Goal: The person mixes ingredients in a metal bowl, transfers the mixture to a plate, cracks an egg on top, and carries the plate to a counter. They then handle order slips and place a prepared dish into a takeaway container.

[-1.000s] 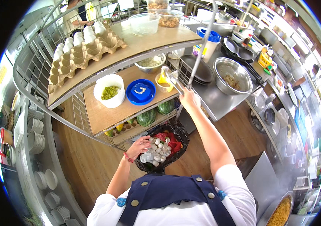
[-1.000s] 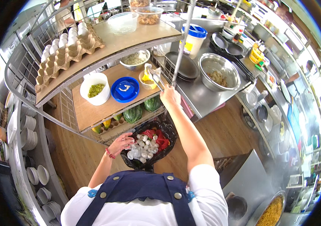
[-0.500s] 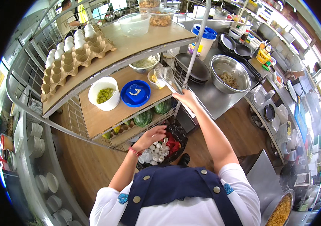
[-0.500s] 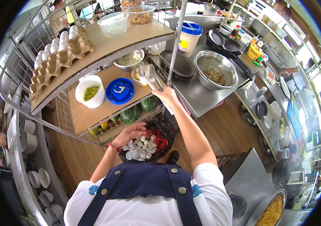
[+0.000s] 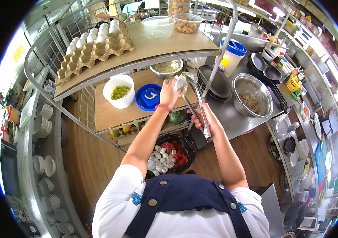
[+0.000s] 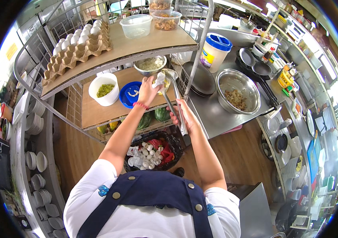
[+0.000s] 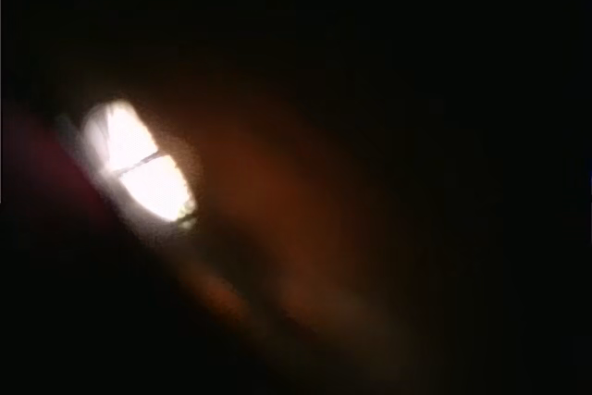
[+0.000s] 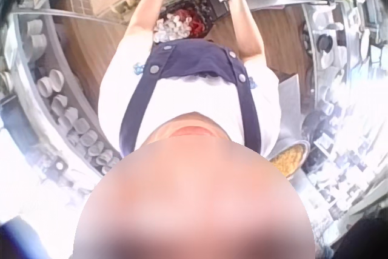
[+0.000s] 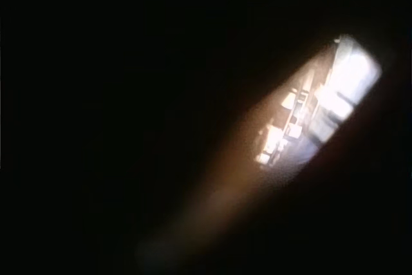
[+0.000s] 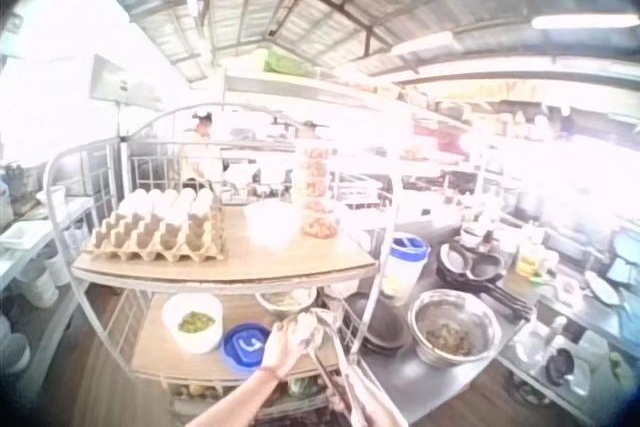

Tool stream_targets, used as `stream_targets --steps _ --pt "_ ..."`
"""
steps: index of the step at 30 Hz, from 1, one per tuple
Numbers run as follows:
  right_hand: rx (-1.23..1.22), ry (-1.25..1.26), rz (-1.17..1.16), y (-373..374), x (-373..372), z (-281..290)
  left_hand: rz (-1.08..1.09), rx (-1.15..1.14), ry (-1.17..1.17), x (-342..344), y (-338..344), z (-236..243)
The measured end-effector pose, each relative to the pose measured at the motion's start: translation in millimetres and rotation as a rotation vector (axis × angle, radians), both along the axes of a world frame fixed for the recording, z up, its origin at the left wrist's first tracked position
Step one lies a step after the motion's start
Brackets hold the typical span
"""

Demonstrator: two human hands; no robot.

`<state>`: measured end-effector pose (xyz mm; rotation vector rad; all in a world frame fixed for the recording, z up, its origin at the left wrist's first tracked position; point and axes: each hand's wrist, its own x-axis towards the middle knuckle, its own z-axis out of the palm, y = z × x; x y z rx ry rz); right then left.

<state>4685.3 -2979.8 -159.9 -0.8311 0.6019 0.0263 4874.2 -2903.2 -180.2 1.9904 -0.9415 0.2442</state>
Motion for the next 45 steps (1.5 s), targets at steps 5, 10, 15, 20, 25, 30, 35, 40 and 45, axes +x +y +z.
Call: stream_targets --steps 5,10,15,20,25,30,35,40,45 --pt "0.008 -0.058 -0.004 3.7 -47.4 2.3 -0.011 -0.008 0.022 64.2 -43.1 -13.5" --pt "0.099 -0.061 -0.101 22.5 -113.2 -10.1 0.051 0.249 -0.057 137.9 -102.4 -86.7" --pt "0.142 -0.149 -0.239 38.4 -154.9 0.8 -0.286 0.734 -0.295 147.1 -111.9 -93.1" --pt "-0.032 -0.204 -0.665 34.1 -145.1 22.5 -0.772 0.404 0.085 -8.3 -31.4 38.7" --pt "-0.435 -0.179 -0.809 13.3 -89.8 59.3 -0.968 0.322 0.324 -168.6 23.4 109.2" --pt "-0.642 -0.481 -0.325 1.9 -78.0 121.5 -0.708 0.099 0.671 -133.7 46.2 197.7" --pt "-0.664 -0.578 -0.434 -36.9 -120.0 136.0 -0.373 -0.018 0.537 -68.8 109.8 301.0" --pt "-0.550 -0.624 -0.847 -93.1 -174.5 124.8 -0.229 0.212 0.220 18.5 70.4 350.2" --pt "-0.625 -0.577 -0.932 -118.4 -207.3 104.9 -0.462 -0.032 0.740 84.9 -63.8 380.7"
